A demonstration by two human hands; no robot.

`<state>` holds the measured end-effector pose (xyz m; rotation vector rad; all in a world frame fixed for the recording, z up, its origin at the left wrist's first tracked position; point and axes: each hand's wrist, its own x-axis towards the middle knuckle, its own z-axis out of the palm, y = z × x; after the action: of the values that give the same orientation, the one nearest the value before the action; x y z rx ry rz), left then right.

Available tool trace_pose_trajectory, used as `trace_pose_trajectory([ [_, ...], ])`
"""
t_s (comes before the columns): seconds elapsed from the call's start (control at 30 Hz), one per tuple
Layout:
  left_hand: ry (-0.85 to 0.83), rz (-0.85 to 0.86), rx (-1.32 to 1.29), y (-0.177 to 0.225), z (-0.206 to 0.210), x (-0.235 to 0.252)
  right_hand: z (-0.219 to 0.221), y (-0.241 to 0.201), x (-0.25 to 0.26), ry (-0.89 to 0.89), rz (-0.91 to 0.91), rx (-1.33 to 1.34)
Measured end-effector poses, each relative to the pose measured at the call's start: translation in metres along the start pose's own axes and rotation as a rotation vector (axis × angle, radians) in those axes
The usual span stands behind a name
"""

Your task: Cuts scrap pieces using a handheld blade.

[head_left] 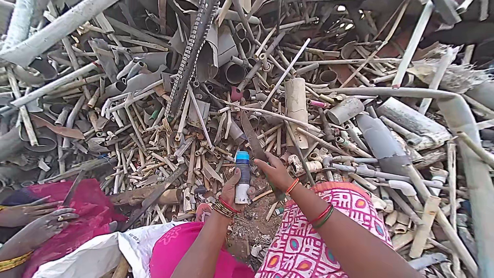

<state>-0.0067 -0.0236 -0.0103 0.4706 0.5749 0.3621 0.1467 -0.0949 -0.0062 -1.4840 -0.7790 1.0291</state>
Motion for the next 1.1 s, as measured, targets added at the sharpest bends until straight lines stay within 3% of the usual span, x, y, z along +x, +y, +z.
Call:
trace_pose_trajectory([
  [0.1, -0.025, 0.005, 0.121, 0.001, 0.000, -0.001, 0.008, -0.008, -0.005, -0.012, 0.124, 0.284],
  [0.27, 0.214, 0.017, 0.223, 0.003, 0.001, 0.004, 0.005, -0.018, -0.006, 0.019, 0.212, 0.359],
  [0.37, 0.296, -0.019, 0.111, 0.006, 0.006, 0.003, 0.004, -0.014, -0.006, 0.040, 0.154, 0.175],
  [0.47, 0.200, -0.016, 0.063, 0.008, 0.004, 0.001, -0.002, -0.001, -0.001, 0.024, 0.009, -0.238],
  [0.57, 0.088, 0.035, 0.146, 0.009, 0.001, -0.004, -0.004, -0.003, -0.004, -0.008, -0.064, -0.452],
  [0.87, 0.137, 0.123, 0.230, 0.003, 0.001, -0.003, -0.001, -0.007, -0.013, 0.043, -0.231, -0.557],
  [1.1, 0.228, 0.276, 0.402, -0.005, 0.010, -0.003, 0.018, -0.021, -0.032, 0.024, -0.108, -0.594],
])
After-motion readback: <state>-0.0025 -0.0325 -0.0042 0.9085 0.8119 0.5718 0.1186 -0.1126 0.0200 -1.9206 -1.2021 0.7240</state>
